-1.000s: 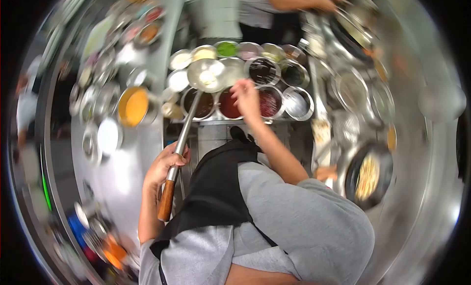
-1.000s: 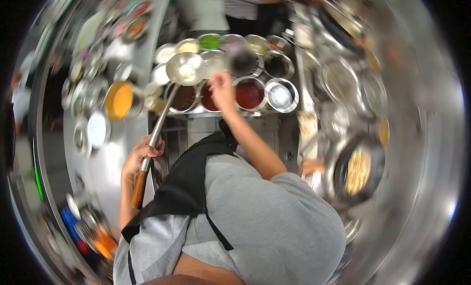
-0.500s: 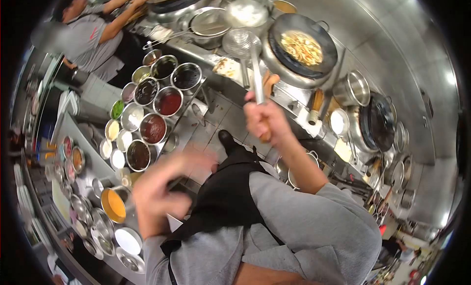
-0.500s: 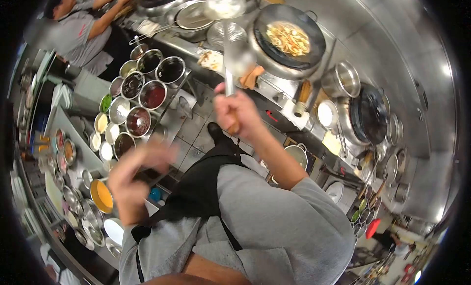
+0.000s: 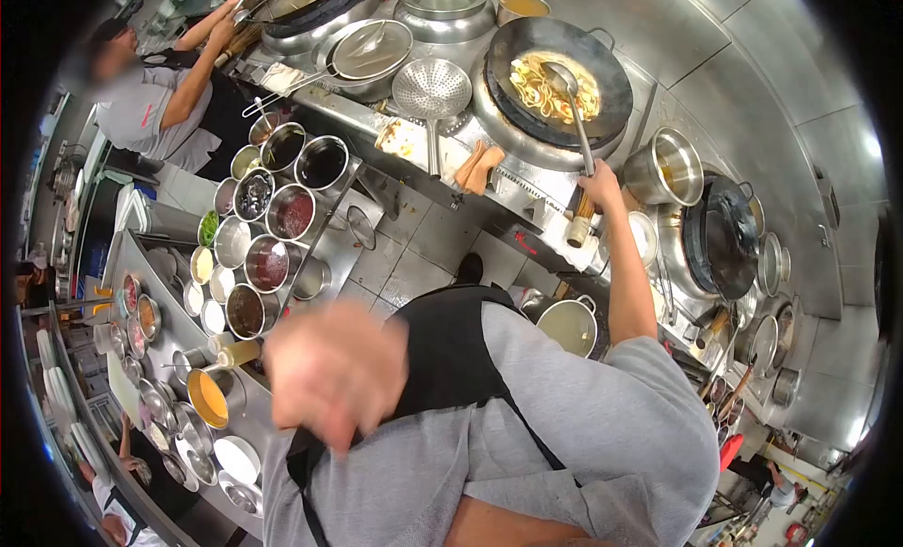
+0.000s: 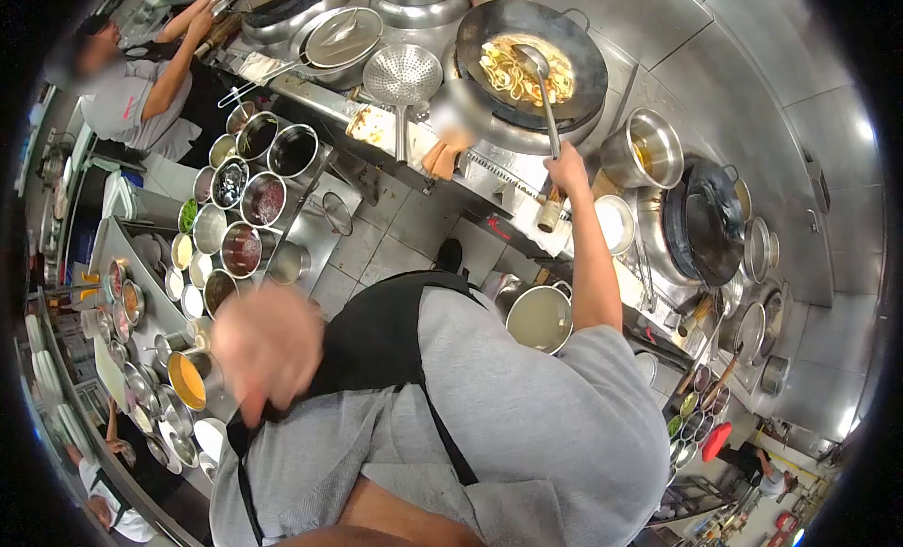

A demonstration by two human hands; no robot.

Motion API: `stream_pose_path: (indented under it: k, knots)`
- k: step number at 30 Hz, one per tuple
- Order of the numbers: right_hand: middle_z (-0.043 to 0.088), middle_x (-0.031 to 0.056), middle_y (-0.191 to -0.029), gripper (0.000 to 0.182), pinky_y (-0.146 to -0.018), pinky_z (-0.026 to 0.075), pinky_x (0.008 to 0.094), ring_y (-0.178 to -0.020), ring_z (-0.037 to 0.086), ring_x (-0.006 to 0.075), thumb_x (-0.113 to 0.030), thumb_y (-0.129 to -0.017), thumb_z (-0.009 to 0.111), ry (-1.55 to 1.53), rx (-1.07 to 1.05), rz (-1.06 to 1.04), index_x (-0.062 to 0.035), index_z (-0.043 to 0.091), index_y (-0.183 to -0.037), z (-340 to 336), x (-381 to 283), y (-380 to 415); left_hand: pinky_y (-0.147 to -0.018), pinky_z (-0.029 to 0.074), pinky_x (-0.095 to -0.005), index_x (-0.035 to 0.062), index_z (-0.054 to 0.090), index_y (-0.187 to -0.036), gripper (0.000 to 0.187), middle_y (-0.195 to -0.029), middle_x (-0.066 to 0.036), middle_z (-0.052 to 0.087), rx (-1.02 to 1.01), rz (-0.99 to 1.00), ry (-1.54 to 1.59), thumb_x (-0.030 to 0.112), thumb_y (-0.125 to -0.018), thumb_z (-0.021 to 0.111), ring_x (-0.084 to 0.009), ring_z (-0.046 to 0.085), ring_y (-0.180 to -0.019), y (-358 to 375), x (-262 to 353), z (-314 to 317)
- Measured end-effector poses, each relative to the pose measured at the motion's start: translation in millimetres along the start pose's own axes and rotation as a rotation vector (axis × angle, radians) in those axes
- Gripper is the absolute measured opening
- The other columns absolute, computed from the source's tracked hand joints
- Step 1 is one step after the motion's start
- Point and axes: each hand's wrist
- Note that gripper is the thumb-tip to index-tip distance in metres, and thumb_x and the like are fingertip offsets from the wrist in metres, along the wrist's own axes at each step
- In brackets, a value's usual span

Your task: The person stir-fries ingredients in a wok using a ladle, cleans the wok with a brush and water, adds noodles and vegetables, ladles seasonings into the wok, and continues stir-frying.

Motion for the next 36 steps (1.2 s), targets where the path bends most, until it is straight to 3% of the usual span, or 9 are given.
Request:
stream_pose_path:
  k: [1, 2, 5, 10, 17, 21, 27, 31, 36]
  knots:
    - [0.067, 0.0246, -0.083, 0.033, -0.065, 0.054, 0.0454, -0.068, 0.069, 0.038, -0.014, -0.082, 0.068, 0.114, 0.127, -0.074, 0.0025, 0.052, -0.104, 7.6, 5.8, 8.7, -0.06, 0.048, -0.034, 0.0069, 0.064, -0.088, 0.037, -0.088, -0.003, 0.063, 0.093, -0.177, -0.012, 0.043, -0.097, 0.061, -0.0189, 0.061, -0.072, -1.7, -35.4, -21.8]
    - [0.067, 0.0299, -0.096, 0.037, -0.077, 0.052, 0.0498, -0.084, 0.068, 0.0452, -0.017, -0.082, 0.069, 0.171, 0.125, -0.015, 0.0018, 0.052, -0.11, -4.8, -11.6, 26.8, -0.068, 0.049, -0.0323, 0.0051, 0.067, -0.094, 0.039, -0.091, -0.004, 0.065, 0.25, -0.637, -0.309, 0.044, -0.095, 0.062, -0.0191, 0.062, -0.079, -6.1, -53.3, -39.6]
    - [0.068, 0.0254, -0.087, 0.042, -0.071, 0.051, 0.0512, -0.079, 0.068, 0.0403, -0.016, -0.084, 0.069, -0.006, -0.016, -0.02, -0.0032, 0.053, -0.12, -45.4, -16.9, 64.9, -0.07, 0.046, -0.0265, 0.0054, 0.065, -0.103, 0.031, -0.091, 0.0, 0.064, 0.132, -1.027, -0.206, 0.032, -0.091, 0.074, -0.0083, 0.057, -0.082, 17.6, -148.9, -37.2]
    - [0.061, 0.015, -0.07, 0.043, -0.051, 0.048, 0.0406, -0.054, 0.062, 0.0258, -0.014, -0.083, 0.072, -0.178, -0.238, 0.051, -0.0022, 0.053, -0.12, -51.9, 9.2, 70.2, -0.062, 0.043, -0.0248, 0.0023, 0.066, -0.091, 0.016, -0.075, 0.001, 0.06, 0.425, -1.111, -0.154, 0.016, -0.092, 0.072, -0.0045, 0.053, -0.071, -25.9, -153.2, -37.2]
    - [0.052, 0.0023, -0.063, 0.037, -0.037, 0.039, 0.0307, -0.042, 0.049, 0.0124, -0.01, -0.087, 0.069, -0.713, -0.1, 0.242, -0.0041, 0.054, -0.12, -36.0, -1.9, 45.2, -0.057, 0.043, -0.024, 0.0014, 0.068, -0.087, 0.011, -0.068, 0.003, 0.061, 0.705, -1.028, -0.397, 0.011, -0.089, 0.073, -0.0027, 0.051, -0.062, -20.4, -150.5, -60.1]
    - [0.051, 0.0016, -0.059, 0.037, -0.036, 0.038, 0.0299, -0.04, 0.049, 0.0118, -0.009, -0.091, 0.066, -0.721, 0.165, 0.371, -0.0046, 0.049, -0.123, 26.3, -31.6, 32.1, -0.059, 0.046, -0.0312, 0.0016, 0.065, -0.086, 0.013, -0.071, -0.007, 0.062, 0.381, -0.852, -0.49, 0.013, -0.088, 0.072, -0.017, 0.059, -0.062, -51.6, -186.9, -102.8]
    - [0.05, -0.0014, -0.056, 0.034, -0.033, 0.032, 0.0265, -0.036, 0.045, 0.0111, -0.014, -0.095, 0.066, -1.113, -0.112, 0.416, -0.006, 0.05, -0.123, 6.1, -52.6, 29.1, -0.064, 0.047, -0.0352, 0.0027, 0.065, -0.089, 0.014, -0.078, -0.011, 0.064, 0.0, -0.74, -0.387, 0.015, -0.088, 0.071, -0.0245, 0.061, -0.068, -85.2, -213.9, -155.6]
    - [0.05, -0.0009, -0.056, 0.018, -0.034, 0.036, 0.0287, -0.037, 0.046, 0.0111, -0.022, -0.098, 0.063, -0.847, 0.094, 0.441, -0.006, 0.056, -0.096, -21.2, -78.9, 0.0, -0.066, 0.048, -0.0392, 0.0051, 0.063, -0.087, 0.015, -0.079, -0.01, 0.065, -0.12, -0.672, -0.346, 0.018, -0.088, 0.071, -0.0287, 0.065, -0.075, -81.8, -224.3, -174.7]
    - [0.053, 0.0044, -0.059, 0.029, -0.038, 0.041, 0.033, -0.041, 0.052, 0.017, -0.023, -0.095, 0.064, -0.613, 0.132, 0.413, -0.0037, 0.056, -0.114, 11.0, -80.6, -77.5, -0.066, 0.048, -0.0426, 0.0093, 0.062, -0.084, 0.015, -0.08, -0.008, 0.066, -0.344, -0.541, -0.357, 0.021, -0.085, 0.071, -0.0311, 0.065, -0.079, -92.8, -232.2, -163.9]
Point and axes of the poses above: each hand's wrist, its own y-axis away from the middle knuckle, its own z-axis out of the palm, x = y × z
